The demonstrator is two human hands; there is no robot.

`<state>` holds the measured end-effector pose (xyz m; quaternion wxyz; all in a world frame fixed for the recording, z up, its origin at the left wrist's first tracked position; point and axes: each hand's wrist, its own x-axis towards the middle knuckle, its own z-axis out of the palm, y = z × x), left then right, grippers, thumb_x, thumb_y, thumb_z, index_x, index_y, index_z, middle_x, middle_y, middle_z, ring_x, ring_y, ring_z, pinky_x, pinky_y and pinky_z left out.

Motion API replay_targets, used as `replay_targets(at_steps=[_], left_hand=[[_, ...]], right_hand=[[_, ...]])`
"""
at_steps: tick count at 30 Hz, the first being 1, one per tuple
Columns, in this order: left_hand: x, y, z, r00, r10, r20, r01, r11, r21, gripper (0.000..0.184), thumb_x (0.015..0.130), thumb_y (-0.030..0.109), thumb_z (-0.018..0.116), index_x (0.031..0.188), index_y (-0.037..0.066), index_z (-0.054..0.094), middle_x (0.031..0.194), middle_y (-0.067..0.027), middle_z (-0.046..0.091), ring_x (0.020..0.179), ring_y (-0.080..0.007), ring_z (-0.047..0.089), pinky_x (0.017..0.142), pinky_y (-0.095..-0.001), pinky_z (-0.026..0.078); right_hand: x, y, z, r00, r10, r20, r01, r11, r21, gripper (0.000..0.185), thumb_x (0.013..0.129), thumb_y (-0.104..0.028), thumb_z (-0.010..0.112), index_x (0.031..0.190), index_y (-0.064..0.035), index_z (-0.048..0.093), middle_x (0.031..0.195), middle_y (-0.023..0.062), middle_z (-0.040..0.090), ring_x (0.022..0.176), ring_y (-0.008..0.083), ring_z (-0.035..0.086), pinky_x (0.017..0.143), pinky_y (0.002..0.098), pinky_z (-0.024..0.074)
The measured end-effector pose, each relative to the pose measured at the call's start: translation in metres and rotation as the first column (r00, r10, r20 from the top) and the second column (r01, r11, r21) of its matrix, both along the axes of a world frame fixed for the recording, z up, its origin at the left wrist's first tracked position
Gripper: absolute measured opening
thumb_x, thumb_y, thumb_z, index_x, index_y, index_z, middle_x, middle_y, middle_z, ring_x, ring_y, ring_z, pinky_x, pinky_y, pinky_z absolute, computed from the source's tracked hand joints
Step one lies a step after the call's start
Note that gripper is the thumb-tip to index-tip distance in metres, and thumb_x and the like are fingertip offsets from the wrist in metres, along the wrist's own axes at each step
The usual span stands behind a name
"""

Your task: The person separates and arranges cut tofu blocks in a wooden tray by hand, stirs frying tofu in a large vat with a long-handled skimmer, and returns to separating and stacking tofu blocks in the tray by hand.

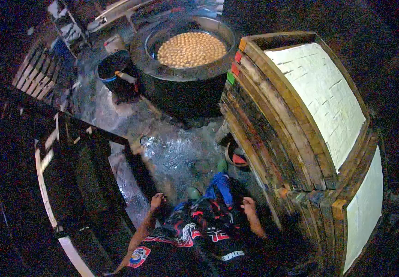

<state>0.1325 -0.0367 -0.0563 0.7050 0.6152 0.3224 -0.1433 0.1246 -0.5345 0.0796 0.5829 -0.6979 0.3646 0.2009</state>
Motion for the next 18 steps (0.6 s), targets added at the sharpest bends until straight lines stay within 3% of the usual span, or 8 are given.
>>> replay_targets(at_steps=[1,7,10,12,13,14,16,18], left_hand=[[0.020,-0.004,0.043,0.993,-0.111,-0.043,0.113,0.993,0.039,0.028,0.094,0.024,0.054,0.098,-0.002,0.062,0.089,-0.0131,0.068,0.076,-0.0184,0.066,0.063,-0.0309,0.052],[0.091,-0.013,0.053,0.933,-0.303,-0.194,0.310,0.951,0.007,0.029,0.091,0.033,0.057,0.100,0.005,0.062,0.090,-0.0063,0.068,0.084,-0.0190,0.067,0.056,-0.0341,0.050],[0.132,-0.027,0.094,0.874,-0.432,-0.223,0.450,0.892,0.037,0.032,0.088,0.037,0.062,0.101,0.008,0.060,0.092,-0.0035,0.067,0.088,-0.0194,0.067,0.057,-0.0376,0.051],[0.155,-0.034,0.115,0.938,-0.331,-0.100,0.342,0.932,0.121,0.034,0.086,0.038,0.066,0.096,0.006,0.060,0.091,-0.0046,0.068,0.088,-0.0205,0.067,0.060,-0.0380,0.052],[0.169,-0.034,0.126,0.931,-0.353,-0.095,0.362,0.928,0.093,0.032,0.085,0.035,0.067,0.094,0.005,0.059,0.090,-0.0052,0.068,0.088,-0.0206,0.067,0.062,-0.0387,0.053],[0.186,-0.031,0.131,0.926,-0.369,-0.086,0.374,0.925,0.065,0.031,0.084,0.032,0.069,0.092,0.004,0.059,0.089,-0.0059,0.068,0.088,-0.0208,0.067,0.064,-0.0394,0.053],[0.221,-0.016,0.105,0.902,-0.375,0.213,0.362,0.927,0.099,0.019,0.083,0.017,0.072,0.084,0.004,0.058,0.091,-0.0072,0.068,0.087,-0.0181,0.066,0.066,-0.0368,0.054],[0.285,-0.031,0.162,0.841,-0.441,0.314,0.368,0.891,0.267,0.029,0.091,0.031,0.060,0.092,0.002,0.064,0.090,-0.0078,0.068,0.079,-0.0160,0.063,0.066,-0.0316,0.052]], right_hand=[[0.006,0.001,0.014,0.998,0.022,0.053,-0.024,0.998,0.050,0.032,0.089,-0.021,0.057,0.120,-0.0168,0.055,0.115,0.0041,0.057,0.088,0.0156,0.063,0.068,0.0341,0.0490],[0.086,0.023,0.174,0.994,0.091,0.061,-0.099,0.985,0.145,0.041,0.093,-0.027,0.055,0.130,-0.0123,0.045,0.123,0.0088,0.054,0.096,0.0191,0.062,0.073,0.0356,0.0501],[0.117,0.017,0.223,0.923,0.045,0.382,-0.160,0.948,0.275,0.049,0.091,-0.025,0.057,0.134,-0.0082,0.040,0.125,0.0117,0.053,0.099,0.0223,0.061,0.080,0.0406,0.0506],[0.120,0.006,0.222,0.867,-0.401,0.297,-0.023,0.563,0.826,0.051,0.092,-0.025,0.056,0.135,-0.0073,0.037,0.124,0.0135,0.053,0.103,0.0252,0.059,0.083,0.0432,0.0504],[0.116,-0.006,0.200,0.924,-0.252,0.288,-0.030,0.703,0.710,0.047,0.093,-0.029,0.053,0.133,-0.0062,0.040,0.121,0.0143,0.055,0.107,0.0253,0.057,0.085,0.0388,0.0493],[0.092,-0.021,0.113,0.904,0.284,0.320,-0.316,0.947,0.053,0.047,0.093,-0.032,0.052,0.131,-0.0052,0.042,0.118,0.0147,0.056,0.108,0.0239,0.056,0.089,0.0337,0.0468],[0.100,-0.024,0.130,0.915,0.276,0.295,-0.287,0.958,-0.007,0.049,0.092,-0.030,0.055,0.132,-0.0052,0.042,0.119,0.0148,0.056,0.109,0.0233,0.056,0.090,0.0338,0.0459],[0.112,-0.008,0.163,0.926,0.300,0.229,-0.284,0.954,-0.097,0.054,0.088,-0.027,0.063,0.133,-0.0050,0.042,0.120,0.0149,0.056,0.109,0.0221,0.056,0.092,0.0339,0.0440]])
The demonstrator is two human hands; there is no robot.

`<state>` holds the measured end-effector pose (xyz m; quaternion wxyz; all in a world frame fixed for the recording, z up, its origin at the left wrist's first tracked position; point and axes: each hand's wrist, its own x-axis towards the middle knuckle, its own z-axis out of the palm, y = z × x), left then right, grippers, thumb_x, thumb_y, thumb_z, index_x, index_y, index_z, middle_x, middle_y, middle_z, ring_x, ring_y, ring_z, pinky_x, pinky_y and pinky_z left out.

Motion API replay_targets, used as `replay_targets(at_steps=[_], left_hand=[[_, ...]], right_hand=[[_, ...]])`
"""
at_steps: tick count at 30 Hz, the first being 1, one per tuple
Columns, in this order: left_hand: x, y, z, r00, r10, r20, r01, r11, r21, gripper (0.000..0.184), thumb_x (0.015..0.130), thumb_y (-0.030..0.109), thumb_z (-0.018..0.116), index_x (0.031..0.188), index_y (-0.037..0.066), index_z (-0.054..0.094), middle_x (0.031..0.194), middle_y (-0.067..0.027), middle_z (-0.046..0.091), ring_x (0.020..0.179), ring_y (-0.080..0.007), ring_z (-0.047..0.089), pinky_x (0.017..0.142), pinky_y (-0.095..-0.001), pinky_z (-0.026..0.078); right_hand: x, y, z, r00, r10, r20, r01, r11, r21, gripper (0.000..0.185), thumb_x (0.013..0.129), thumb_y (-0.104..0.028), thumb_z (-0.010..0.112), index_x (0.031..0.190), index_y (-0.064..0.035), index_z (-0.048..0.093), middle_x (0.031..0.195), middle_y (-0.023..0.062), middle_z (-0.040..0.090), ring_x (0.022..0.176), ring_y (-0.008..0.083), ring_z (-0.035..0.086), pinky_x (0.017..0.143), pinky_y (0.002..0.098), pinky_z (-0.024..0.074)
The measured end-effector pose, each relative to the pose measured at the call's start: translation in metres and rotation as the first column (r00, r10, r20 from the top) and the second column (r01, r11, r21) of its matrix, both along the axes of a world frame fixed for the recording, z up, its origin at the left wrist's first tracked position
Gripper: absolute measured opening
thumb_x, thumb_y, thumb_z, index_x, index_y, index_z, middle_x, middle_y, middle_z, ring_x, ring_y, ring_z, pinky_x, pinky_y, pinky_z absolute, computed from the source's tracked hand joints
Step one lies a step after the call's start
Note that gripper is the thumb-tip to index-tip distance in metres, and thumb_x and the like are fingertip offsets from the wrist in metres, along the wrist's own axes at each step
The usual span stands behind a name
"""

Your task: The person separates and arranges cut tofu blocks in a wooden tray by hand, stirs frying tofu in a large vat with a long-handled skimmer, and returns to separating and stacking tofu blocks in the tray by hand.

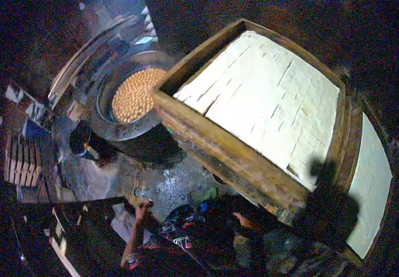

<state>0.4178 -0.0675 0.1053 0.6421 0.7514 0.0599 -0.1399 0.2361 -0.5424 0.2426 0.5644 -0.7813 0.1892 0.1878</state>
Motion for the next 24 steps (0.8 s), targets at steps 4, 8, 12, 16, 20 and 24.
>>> replay_targets(at_steps=[4,8,12,16,20,24], left_hand=[[0.132,-0.093,0.166,0.981,0.021,0.194,-0.044,0.992,0.117,0.027,0.097,0.026,0.052,0.091,0.000,0.058,0.085,-0.0003,0.059,0.082,-0.0100,0.053,0.074,-0.0246,0.044],[0.248,-0.198,0.292,0.773,-0.147,0.617,0.065,0.986,0.155,0.019,0.097,0.017,0.052,0.099,-0.002,0.056,0.087,-0.0049,0.060,0.083,-0.0121,0.055,0.076,-0.0267,0.044],[0.307,-0.301,0.383,0.625,-0.407,0.666,0.270,0.913,0.305,0.016,0.094,0.012,0.053,0.102,0.000,0.059,0.088,-0.0097,0.062,0.084,-0.0175,0.059,0.076,-0.0306,0.046],[0.367,-0.392,0.424,0.105,-0.691,0.715,0.438,0.678,0.590,0.018,0.090,0.014,0.055,0.103,0.003,0.061,0.095,-0.0176,0.062,0.088,-0.0336,0.062,0.074,-0.0387,0.049],[0.450,-0.485,0.431,-0.099,-0.825,0.556,0.461,0.457,0.761,0.022,0.090,0.021,0.054,0.105,0.007,0.061,0.098,-0.0174,0.063,0.092,-0.0361,0.061,0.078,-0.0437,0.049],[0.537,-0.592,0.408,-0.194,-0.773,0.604,0.537,0.431,0.725,0.025,0.086,0.021,0.057,0.106,0.007,0.062,0.101,-0.0184,0.063,0.095,-0.0360,0.061,0.080,-0.0444,0.050]], right_hand=[[0.032,0.013,0.077,0.990,-0.114,0.077,0.113,0.993,0.015,0.063,0.083,-0.025,0.071,0.135,-0.0070,0.042,0.125,0.0162,0.054,0.113,0.0230,0.054,0.095,0.0359,0.0421],[0.067,0.000,0.150,0.967,-0.063,0.248,0.019,0.984,0.175,0.062,0.083,-0.024,0.070,0.135,-0.0047,0.042,0.128,0.0164,0.053,0.114,0.0248,0.054,0.096,0.0376,0.0414],[0.105,-0.026,0.237,0.835,0.003,0.551,-0.063,0.994,0.091,0.059,0.083,-0.020,0.070,0.132,-0.0003,0.044,0.123,0.0154,0.057,0.116,0.0261,0.053,0.096,0.0381,0.0415],[0.150,-0.062,0.279,0.757,0.136,0.639,-0.040,0.986,-0.163,0.053,0.085,-0.022,0.066,0.128,0.0007,0.046,0.117,0.0149,0.059,0.113,0.0262,0.054,0.094,0.0372,0.0429],[0.237,-0.105,0.308,0.766,0.221,0.604,0.104,0.884,-0.455,0.042,0.089,-0.024,0.060,0.122,0.0008,0.051,0.109,0.0147,0.062,0.104,0.0254,0.058,0.089,0.0357,0.0459],[0.366,-0.193,0.324,0.815,0.267,0.515,0.227,0.670,-0.706,0.036,0.093,-0.027,0.055,0.115,0.0009,0.056,0.101,0.0144,0.064,0.095,0.0246,0.062,0.083,0.0342,0.0488]])
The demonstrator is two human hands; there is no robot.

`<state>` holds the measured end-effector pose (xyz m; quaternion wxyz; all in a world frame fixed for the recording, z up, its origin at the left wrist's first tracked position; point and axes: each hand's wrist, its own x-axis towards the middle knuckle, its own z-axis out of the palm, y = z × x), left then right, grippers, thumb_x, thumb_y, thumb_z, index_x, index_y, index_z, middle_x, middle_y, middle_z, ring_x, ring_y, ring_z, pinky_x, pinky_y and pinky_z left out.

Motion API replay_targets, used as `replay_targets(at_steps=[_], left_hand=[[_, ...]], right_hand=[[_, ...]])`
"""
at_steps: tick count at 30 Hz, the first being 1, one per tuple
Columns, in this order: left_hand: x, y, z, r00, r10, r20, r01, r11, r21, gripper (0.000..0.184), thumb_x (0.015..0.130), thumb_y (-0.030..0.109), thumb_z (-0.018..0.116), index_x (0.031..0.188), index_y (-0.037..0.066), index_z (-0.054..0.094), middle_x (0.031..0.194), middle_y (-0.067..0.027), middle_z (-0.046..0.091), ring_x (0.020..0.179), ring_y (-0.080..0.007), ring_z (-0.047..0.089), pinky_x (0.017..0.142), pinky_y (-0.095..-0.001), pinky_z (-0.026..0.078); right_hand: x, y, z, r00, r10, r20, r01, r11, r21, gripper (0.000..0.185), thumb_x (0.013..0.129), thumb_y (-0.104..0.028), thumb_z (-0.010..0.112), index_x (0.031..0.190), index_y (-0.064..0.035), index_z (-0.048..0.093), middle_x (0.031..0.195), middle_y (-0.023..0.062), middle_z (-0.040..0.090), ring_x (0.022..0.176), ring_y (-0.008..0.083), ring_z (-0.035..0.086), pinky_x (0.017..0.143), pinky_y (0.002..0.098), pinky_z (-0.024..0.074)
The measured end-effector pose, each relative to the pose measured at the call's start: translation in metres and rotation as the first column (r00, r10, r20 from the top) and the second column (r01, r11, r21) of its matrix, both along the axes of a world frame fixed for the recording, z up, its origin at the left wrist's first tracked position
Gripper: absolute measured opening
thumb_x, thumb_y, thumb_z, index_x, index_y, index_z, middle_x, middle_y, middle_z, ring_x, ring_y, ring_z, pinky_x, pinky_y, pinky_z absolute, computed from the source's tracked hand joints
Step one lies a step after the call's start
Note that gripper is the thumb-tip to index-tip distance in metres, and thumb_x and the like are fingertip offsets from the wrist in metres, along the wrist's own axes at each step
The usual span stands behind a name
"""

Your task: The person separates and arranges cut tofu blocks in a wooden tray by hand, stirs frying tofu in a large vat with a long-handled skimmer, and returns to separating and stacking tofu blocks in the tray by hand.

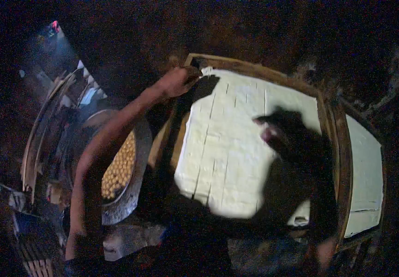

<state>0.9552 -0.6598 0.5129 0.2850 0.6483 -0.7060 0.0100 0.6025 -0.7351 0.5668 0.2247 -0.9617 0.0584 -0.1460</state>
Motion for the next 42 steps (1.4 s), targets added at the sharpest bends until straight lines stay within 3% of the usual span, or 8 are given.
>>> replay_targets(at_steps=[2,8,17,20,23,32,38,42], left_hand=[[0.021,-0.045,-0.007,0.952,0.161,0.261,-0.245,0.910,0.333,0.027,0.084,0.019,0.054,0.106,0.004,0.062,0.104,-0.0197,0.064,0.096,-0.0354,0.062,0.082,-0.0445,0.050],[0.029,-0.106,-0.034,0.952,0.064,0.300,-0.207,0.855,0.475,0.034,0.084,0.016,0.044,0.110,-0.002,0.057,0.107,-0.0260,0.061,0.100,-0.0366,0.061,0.087,-0.0451,0.049],[0.051,-0.142,-0.059,0.959,-0.066,0.275,-0.105,0.820,0.562,0.037,0.087,0.022,0.046,0.114,-0.003,0.054,0.112,-0.0257,0.059,0.106,-0.0367,0.058,0.090,-0.0466,0.047],[0.068,-0.159,-0.089,0.969,-0.101,0.226,-0.010,0.896,0.444,0.038,0.089,0.026,0.047,0.114,-0.002,0.054,0.111,-0.0245,0.060,0.105,-0.0369,0.059,0.090,-0.0475,0.047],[0.046,-0.149,-0.057,0.970,-0.082,0.227,-0.021,0.907,0.420,0.039,0.092,0.031,0.043,0.114,0.001,0.055,0.109,-0.0236,0.061,0.102,-0.0378,0.059,0.089,-0.0480,0.047],[0.041,-0.155,-0.054,0.986,-0.079,0.144,0.010,0.905,0.425,0.044,0.096,0.041,0.037,0.109,0.006,0.060,0.104,-0.0225,0.063,0.098,-0.0396,0.060,0.088,-0.0507,0.047],[0.052,-0.171,-0.067,0.989,-0.145,0.004,0.135,0.934,0.329,0.045,0.095,0.046,0.041,0.106,0.006,0.061,0.098,-0.0205,0.064,0.096,-0.0373,0.061,0.085,-0.0479,0.047],[0.053,-0.172,-0.065,0.978,-0.210,-0.011,0.202,0.922,0.329,0.050,0.092,0.052,0.046,0.104,0.005,0.061,0.091,-0.0185,0.066,0.089,-0.0342,0.063,0.080,-0.0455,0.049]], right_hand=[[0.062,-0.054,-0.011,0.999,-0.037,-0.031,0.036,0.999,-0.029,0.034,0.095,-0.028,0.052,0.112,0.0010,0.059,0.097,0.0143,0.066,0.091,0.0242,0.064,0.081,0.0335,0.0502],[0.192,-0.177,-0.110,0.993,-0.115,0.010,0.115,0.975,-0.191,0.029,0.089,-0.015,0.052,0.114,-0.0014,0.057,0.106,0.0181,0.063,0.100,0.0306,0.061,0.087,0.0381,0.0475],[0.237,-0.236,-0.191,0.937,0.023,0.348,0.157,0.864,-0.479,0.029,0.082,-0.008,0.052,0.110,-0.0028,0.059,0.106,0.0213,0.062,0.099,0.0375,0.057,0.088,0.0428,0.0465],[0.228,-0.194,-0.142,0.941,-0.304,-0.148,0.230,0.897,-0.378,0.024,0.083,-0.008,0.052,0.104,-0.0017,0.061,0.108,0.0200,0.062,0.103,0.0344,0.057,0.088,0.0408,0.0464],[0.221,-0.229,-0.170,0.978,-0.150,0.147,0.206,0.817,-0.538,0.018,0.086,-0.012,0.052,0.100,-0.0056,0.061,0.094,0.0130,0.064,0.089,0.0257,0.060,0.077,0.0368,0.0479],[0.223,-0.233,-0.145,0.954,-0.148,-0.260,0.034,0.917,-0.398,0.027,0.077,-0.009,0.057,0.103,-0.0058,0.060,0.080,0.0081,0.063,0.075,0.0221,0.061,0.064,0.0326,0.0493],[0.232,-0.207,-0.104,0.843,-0.290,-0.454,0.311,0.950,-0.029,0.043,0.070,-0.003,0.057,0.113,-0.0001,0.058,0.102,0.0161,0.063,0.106,0.0255,0.059,0.087,0.0349,0.0473],[0.222,-0.233,-0.117,0.945,-0.060,-0.323,0.085,0.994,0.063,0.045,0.073,-0.006,0.061,0.117,-0.0022,0.055,0.112,0.0148,0.060,0.110,0.0247,0.057,0.090,0.0346,0.0454]])
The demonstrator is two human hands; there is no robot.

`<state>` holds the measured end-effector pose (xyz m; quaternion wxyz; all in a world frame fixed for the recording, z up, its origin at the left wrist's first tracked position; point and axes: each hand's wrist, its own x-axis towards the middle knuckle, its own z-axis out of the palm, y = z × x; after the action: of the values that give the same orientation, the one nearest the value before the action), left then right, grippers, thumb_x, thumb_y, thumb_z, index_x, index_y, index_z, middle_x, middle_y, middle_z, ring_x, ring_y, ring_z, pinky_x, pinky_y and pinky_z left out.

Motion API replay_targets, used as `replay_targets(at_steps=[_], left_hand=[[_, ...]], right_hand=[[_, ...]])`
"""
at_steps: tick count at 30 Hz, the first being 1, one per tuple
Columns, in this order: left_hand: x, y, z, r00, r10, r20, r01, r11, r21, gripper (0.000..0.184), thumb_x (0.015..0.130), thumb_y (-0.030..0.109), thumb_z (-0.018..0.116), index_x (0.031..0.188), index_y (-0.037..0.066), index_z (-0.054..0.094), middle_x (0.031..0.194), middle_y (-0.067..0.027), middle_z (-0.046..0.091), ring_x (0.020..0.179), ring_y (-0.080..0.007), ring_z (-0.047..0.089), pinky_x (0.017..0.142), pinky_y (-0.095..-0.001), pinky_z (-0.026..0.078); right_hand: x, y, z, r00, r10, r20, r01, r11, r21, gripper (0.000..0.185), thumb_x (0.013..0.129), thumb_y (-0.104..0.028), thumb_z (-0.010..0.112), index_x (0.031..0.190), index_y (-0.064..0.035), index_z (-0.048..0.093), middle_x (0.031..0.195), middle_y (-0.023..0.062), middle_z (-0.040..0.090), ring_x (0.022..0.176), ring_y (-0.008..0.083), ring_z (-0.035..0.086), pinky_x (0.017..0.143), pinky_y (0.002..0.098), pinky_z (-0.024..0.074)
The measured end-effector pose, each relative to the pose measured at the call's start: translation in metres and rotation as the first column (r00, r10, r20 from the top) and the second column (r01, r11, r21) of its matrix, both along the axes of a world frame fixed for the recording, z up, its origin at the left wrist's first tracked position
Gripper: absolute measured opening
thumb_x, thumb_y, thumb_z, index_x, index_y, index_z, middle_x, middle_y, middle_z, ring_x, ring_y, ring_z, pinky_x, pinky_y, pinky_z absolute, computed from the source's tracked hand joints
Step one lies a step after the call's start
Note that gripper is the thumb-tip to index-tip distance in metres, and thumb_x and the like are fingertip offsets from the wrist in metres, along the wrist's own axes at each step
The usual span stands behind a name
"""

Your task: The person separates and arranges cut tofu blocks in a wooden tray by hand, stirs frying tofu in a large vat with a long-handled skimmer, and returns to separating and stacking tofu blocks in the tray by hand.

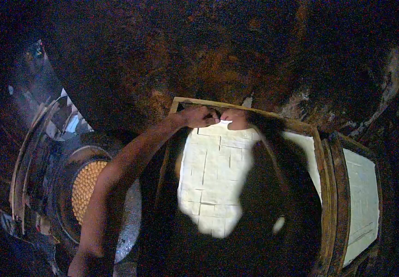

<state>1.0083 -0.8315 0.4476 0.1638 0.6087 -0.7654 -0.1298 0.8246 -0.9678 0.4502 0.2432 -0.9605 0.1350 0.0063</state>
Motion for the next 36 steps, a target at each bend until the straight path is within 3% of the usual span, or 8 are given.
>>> replay_targets(at_steps=[6,11,13,20,22,25,31,36], left_hand=[[-0.006,-0.001,0.011,0.992,-0.068,0.109,0.072,0.997,-0.028,0.050,0.089,0.054,0.050,0.106,0.008,0.061,0.085,-0.0200,0.064,0.086,-0.0351,0.063,0.078,-0.0459,0.050],[-0.018,0.026,0.013,0.936,-0.033,0.351,0.150,0.938,-0.311,0.049,0.090,0.049,0.051,0.108,0.004,0.057,0.089,-0.0167,0.066,0.081,-0.0360,0.065,0.070,-0.0464,0.052],[-0.016,0.021,0.007,0.917,-0.016,0.398,0.190,0.895,-0.404,0.046,0.091,0.047,0.051,0.107,0.004,0.057,0.087,-0.0161,0.066,0.078,-0.0358,0.065,0.067,-0.0469,0.052],[-0.022,0.023,0.025,0.999,-0.033,0.036,0.037,0.993,-0.111,0.047,0.095,0.048,0.043,0.106,0.005,0.058,0.089,-0.0217,0.063,0.089,-0.0380,0.062,0.077,-0.0472,0.048],[-0.021,0.024,0.013,0.991,-0.074,0.109,0.080,0.996,-0.049,0.048,0.097,0.047,0.038,0.104,0.004,0.059,0.090,-0.0218,0.063,0.089,-0.0384,0.062,0.080,-0.0490,0.047],[-0.024,0.027,0.010,1.000,0.010,-0.003,-0.010,0.998,-0.066,0.052,0.098,0.049,0.033,0.104,0.005,0.060,0.093,-0.0226,0.062,0.091,-0.0392,0.061,0.085,-0.0497,0.046],[-0.028,0.039,0.011,1.000,0.002,0.020,0.001,0.992,-0.127,0.055,0.099,0.047,0.029,0.104,0.001,0.059,0.093,-0.0246,0.061,0.095,-0.0406,0.059,0.086,-0.0500,0.045],[-0.024,0.028,0.002,0.998,0.023,-0.066,-0.022,1.000,0.014,0.050,0.099,0.046,0.031,0.110,0.005,0.058,0.108,-0.0238,0.059,0.101,-0.0387,0.058,0.091,-0.0479,0.044]], right_hand=[[-0.002,0.012,0.042,0.947,0.170,-0.273,-0.200,0.976,-0.087,0.045,0.077,-0.012,0.069,0.117,-0.0013,0.053,0.109,0.0147,0.059,0.107,0.0242,0.057,0.089,0.0366,0.0453],[-0.016,0.027,0.016,0.917,0.307,0.253,-0.228,0.927,-0.299,0.038,0.076,-0.010,0.069,0.109,-0.0024,0.054,0.101,0.0123,0.060,0.097,0.0248,0.059,0.085,0.0375,0.0456],[-0.016,0.016,0.012,0.931,0.287,0.225,-0.213,0.928,-0.305,0.037,0.076,-0.009,0.069,0.109,-0.0025,0.054,0.102,0.0122,0.061,0.097,0.0235,0.059,0.085,0.0370,0.0457],[-0.016,0.023,0.070,0.973,0.125,-0.193,-0.088,0.978,0.189,0.033,0.079,-0.009,0.069,0.108,-0.0021,0.053,0.102,0.0110,0.062,0.096,0.0180,0.058,0.081,0.0326,0.0466],[-0.018,0.006,0.037,0.952,0.298,-0.069,-0.290,0.952,0.100,0.033,0.081,-0.011,0.069,0.109,-0.0012,0.056,0.103,0.0120,0.062,0.096,0.0186,0.059,0.082,0.0325,0.0475],[-0.023,0.016,0.013,0.996,-0.009,0.093,0.005,0.999,0.034,0.037,0.079,-0.011,0.071,0.114,-0.0025,0.062,0.106,0.0119,0.063,0.101,0.0204,0.060,0.086,0.0329,0.0478],[-0.032,0.027,-0.003,0.980,-0.017,0.199,0.033,0.997,-0.076,0.033,0.079,-0.017,0.072,0.110,-0.0078,0.066,0.107,0.0121,0.063,0.102,0.0248,0.060,0.089,0.0353,0.0458],[-0.031,0.040,0.023,0.999,0.029,0.016,-0.027,0.989,-0.143,0.037,0.082,-0.025,0.068,0.114,-0.0080,0.064,0.113,0.0127,0.062,0.107,0.0268,0.057,0.094,0.0367,0.0425]])
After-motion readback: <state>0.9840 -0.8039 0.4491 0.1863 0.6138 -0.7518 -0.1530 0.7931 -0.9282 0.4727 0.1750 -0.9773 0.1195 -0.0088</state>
